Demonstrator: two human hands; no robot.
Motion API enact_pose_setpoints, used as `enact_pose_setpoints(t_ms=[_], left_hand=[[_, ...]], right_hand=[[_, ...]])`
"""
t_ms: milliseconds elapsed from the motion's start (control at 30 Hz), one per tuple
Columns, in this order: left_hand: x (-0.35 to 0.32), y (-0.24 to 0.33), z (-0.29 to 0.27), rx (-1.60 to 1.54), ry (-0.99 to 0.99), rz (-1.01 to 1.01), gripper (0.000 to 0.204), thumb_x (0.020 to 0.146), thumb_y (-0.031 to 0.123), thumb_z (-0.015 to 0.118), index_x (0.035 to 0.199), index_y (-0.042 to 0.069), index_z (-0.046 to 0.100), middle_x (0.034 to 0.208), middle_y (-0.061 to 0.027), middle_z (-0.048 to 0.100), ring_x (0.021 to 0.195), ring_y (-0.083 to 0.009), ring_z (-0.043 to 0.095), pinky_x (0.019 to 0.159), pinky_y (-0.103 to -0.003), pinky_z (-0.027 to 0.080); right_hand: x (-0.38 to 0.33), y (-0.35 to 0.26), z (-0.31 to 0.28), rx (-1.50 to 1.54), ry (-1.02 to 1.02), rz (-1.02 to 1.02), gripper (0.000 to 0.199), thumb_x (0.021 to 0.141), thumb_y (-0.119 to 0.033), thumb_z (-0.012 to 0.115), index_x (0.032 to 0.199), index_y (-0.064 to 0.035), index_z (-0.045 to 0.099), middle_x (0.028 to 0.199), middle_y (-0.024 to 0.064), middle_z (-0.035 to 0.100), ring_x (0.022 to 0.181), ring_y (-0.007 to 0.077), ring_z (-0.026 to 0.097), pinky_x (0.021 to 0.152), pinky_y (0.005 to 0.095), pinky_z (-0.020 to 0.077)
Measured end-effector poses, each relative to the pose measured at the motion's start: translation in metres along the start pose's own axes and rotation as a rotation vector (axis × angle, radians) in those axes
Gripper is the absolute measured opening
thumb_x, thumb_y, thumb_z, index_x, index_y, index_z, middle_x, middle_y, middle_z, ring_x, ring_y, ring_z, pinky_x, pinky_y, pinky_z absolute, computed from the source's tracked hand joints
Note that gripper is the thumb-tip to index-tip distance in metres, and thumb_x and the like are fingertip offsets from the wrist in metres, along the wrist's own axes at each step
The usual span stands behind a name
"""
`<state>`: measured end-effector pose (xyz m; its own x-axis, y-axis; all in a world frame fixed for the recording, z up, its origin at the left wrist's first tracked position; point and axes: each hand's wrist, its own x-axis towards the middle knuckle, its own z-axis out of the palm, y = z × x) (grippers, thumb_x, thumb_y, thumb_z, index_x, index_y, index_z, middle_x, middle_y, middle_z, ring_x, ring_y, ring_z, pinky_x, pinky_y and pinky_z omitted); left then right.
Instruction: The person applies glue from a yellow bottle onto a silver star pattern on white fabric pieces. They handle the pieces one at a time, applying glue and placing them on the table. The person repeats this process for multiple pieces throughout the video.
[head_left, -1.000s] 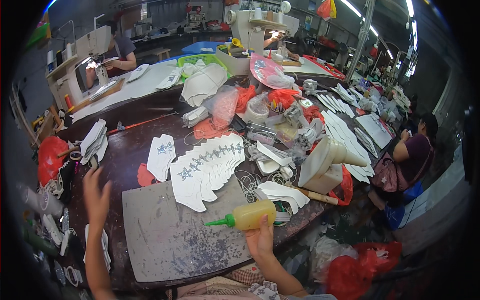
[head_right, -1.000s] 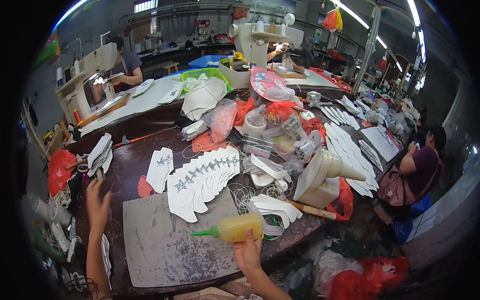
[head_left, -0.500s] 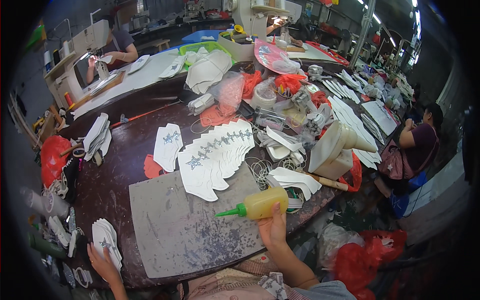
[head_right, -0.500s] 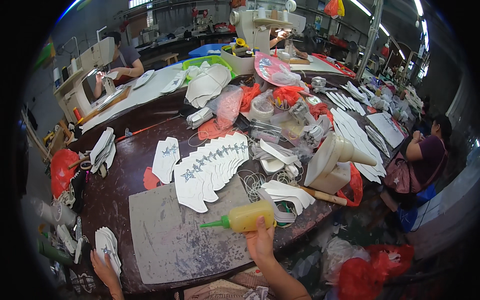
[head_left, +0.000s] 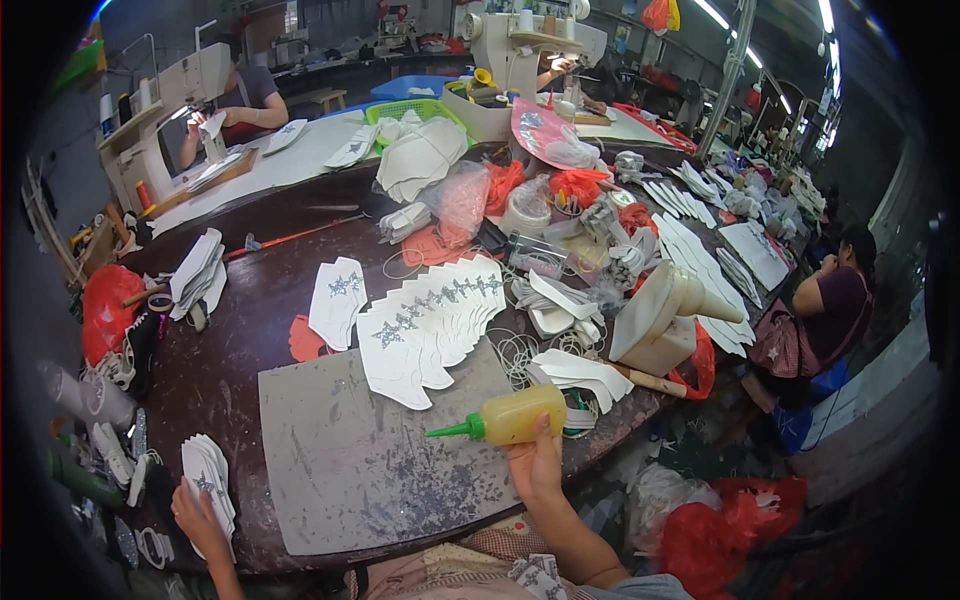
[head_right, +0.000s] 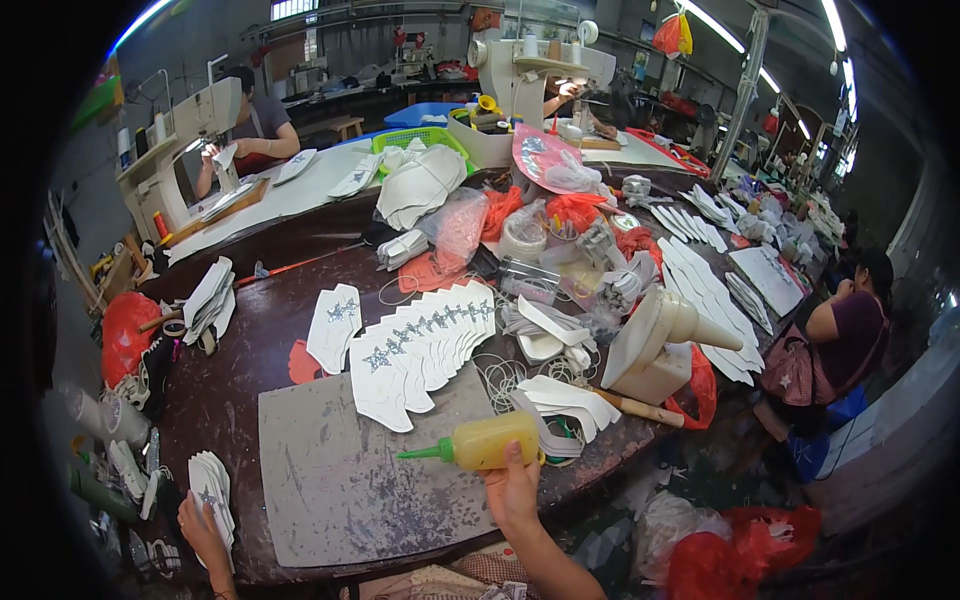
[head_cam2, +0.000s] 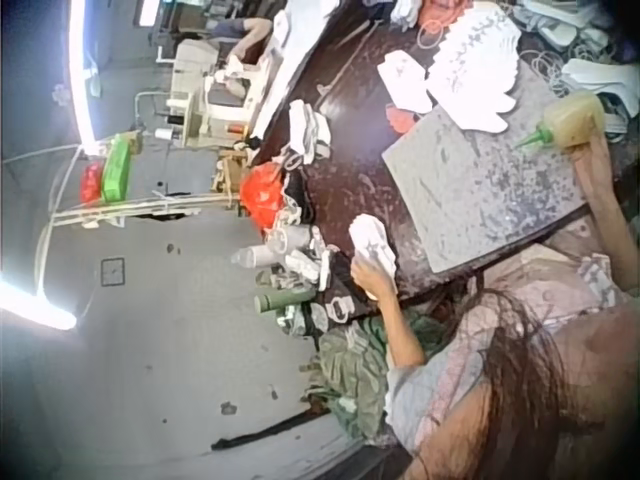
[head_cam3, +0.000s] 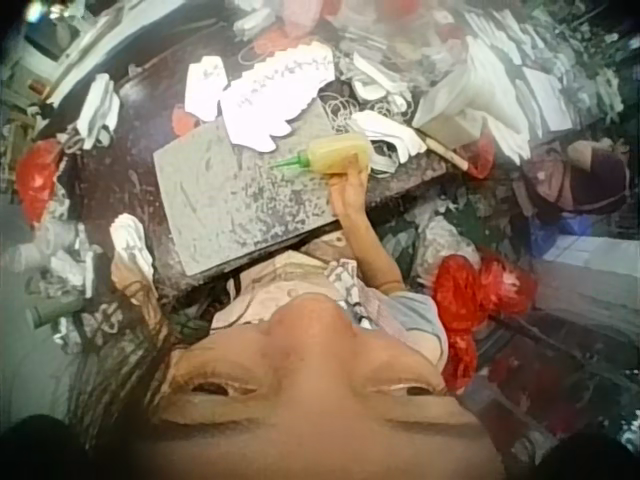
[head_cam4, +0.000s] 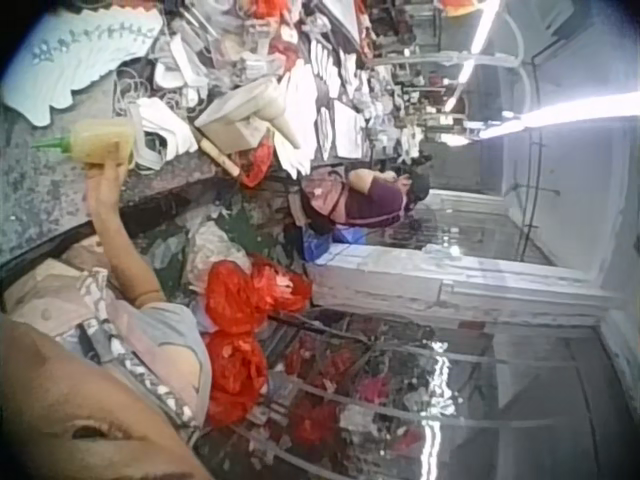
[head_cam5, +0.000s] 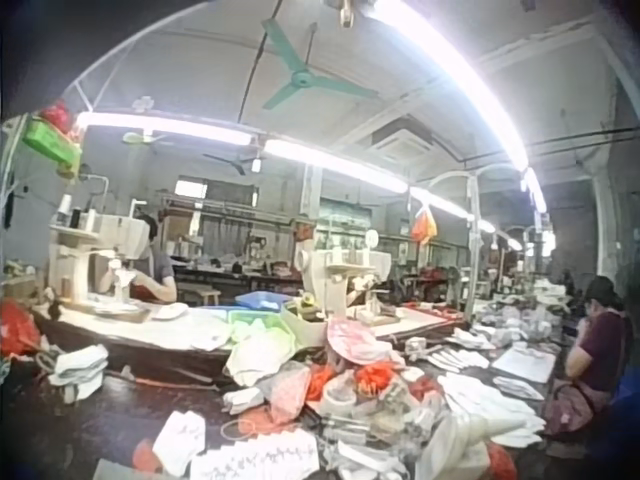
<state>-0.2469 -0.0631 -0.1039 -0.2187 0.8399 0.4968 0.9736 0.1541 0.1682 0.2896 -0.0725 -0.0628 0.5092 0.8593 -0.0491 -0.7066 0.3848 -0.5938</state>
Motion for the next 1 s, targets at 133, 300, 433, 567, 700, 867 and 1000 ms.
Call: enact_pose_setpoints(t_ms=[133, 300, 433, 567, 700, 867, 1000], left_hand=[[0.000, 0.001, 0.001, 0.014, 0.010, 0.003, 0.040, 0.099, 0.018, 0.055, 0.132, -0.004, 0.052, 0.122, -0.0213, 0.057, 0.114, -0.0389, 0.052, 0.095, -0.046, 0.041], [0.000, 0.007, 0.001, 0.039, 0.031, 0.005, 0.040, 0.099, 0.017, 0.055, 0.132, -0.005, 0.053, 0.120, -0.0219, 0.058, 0.112, -0.0389, 0.053, 0.095, -0.046, 0.041], [0.001, 0.017, -0.004, 0.051, 0.025, -0.014, 0.039, 0.099, 0.017, 0.055, 0.132, -0.004, 0.053, 0.120, -0.0215, 0.058, 0.112, -0.0385, 0.053, 0.094, -0.046, 0.041], [-0.002, 0.012, 0.000, 0.046, 0.038, -0.016, 0.040, 0.098, 0.015, 0.055, 0.133, -0.004, 0.052, 0.121, -0.0208, 0.057, 0.113, -0.0380, 0.052, 0.095, -0.046, 0.041], [-0.002, 0.011, 0.001, 0.045, 0.012, -0.025, 0.041, 0.098, 0.015, 0.055, 0.134, -0.003, 0.051, 0.123, -0.0204, 0.056, 0.114, -0.0380, 0.052, 0.096, -0.046, 0.040], [0.006, 0.032, -0.015, -0.092, 0.126, -0.047, 0.060, 0.093, 0.012, 0.061, 0.148, 0.003, 0.038, 0.137, -0.0222, 0.049, 0.125, -0.0400, 0.047, 0.102, -0.046, 0.038], [0.027, -0.002, -0.064, -0.281, 0.357, -0.121, 0.058, 0.094, 0.004, 0.059, 0.148, 0.000, 0.037, 0.147, -0.0180, 0.044, 0.133, -0.0316, 0.044, 0.111, -0.042, 0.035]], right_hand=[[0.001, 0.001, -0.004, 0.008, 0.005, 0.004, 0.034, 0.100, -0.028, 0.059, 0.126, -0.0069, 0.050, 0.115, 0.0068, 0.062, 0.102, 0.0193, 0.065, 0.084, 0.0359, 0.0577], [0.001, 0.001, -0.004, -0.005, -0.015, 0.020, 0.033, 0.100, -0.028, 0.059, 0.125, -0.0071, 0.050, 0.114, 0.0065, 0.063, 0.101, 0.0186, 0.065, 0.083, 0.0351, 0.0579], [0.002, 0.000, -0.003, 0.007, -0.008, 0.024, 0.035, 0.100, -0.028, 0.059, 0.126, -0.0079, 0.049, 0.116, 0.0065, 0.062, 0.103, 0.0196, 0.065, 0.084, 0.0357, 0.0583], [0.004, 0.002, -0.015, 0.008, -0.048, 0.035, 0.038, 0.100, -0.029, 0.059, 0.129, -0.0093, 0.047, 0.120, 0.0066, 0.062, 0.108, 0.0214, 0.065, 0.089, 0.0383, 0.0581], [0.005, 0.000, -0.014, -0.001, -0.059, 0.052, 0.037, 0.100, -0.029, 0.059, 0.128, -0.0088, 0.048, 0.119, 0.0065, 0.062, 0.108, 0.0210, 0.065, 0.088, 0.0388, 0.0584], [0.003, 0.000, -0.007, 0.032, -0.030, 0.039, 0.035, 0.099, -0.028, 0.061, 0.125, -0.0072, 0.049, 0.115, 0.0070, 0.063, 0.103, 0.0204, 0.066, 0.084, 0.0373, 0.0591], [0.001, 0.005, 0.001, 0.087, -0.021, 0.064, 0.033, 0.099, -0.028, 0.061, 0.122, -0.0061, 0.051, 0.113, 0.0069, 0.063, 0.099, 0.0195, 0.066, 0.081, 0.0352, 0.0588]])
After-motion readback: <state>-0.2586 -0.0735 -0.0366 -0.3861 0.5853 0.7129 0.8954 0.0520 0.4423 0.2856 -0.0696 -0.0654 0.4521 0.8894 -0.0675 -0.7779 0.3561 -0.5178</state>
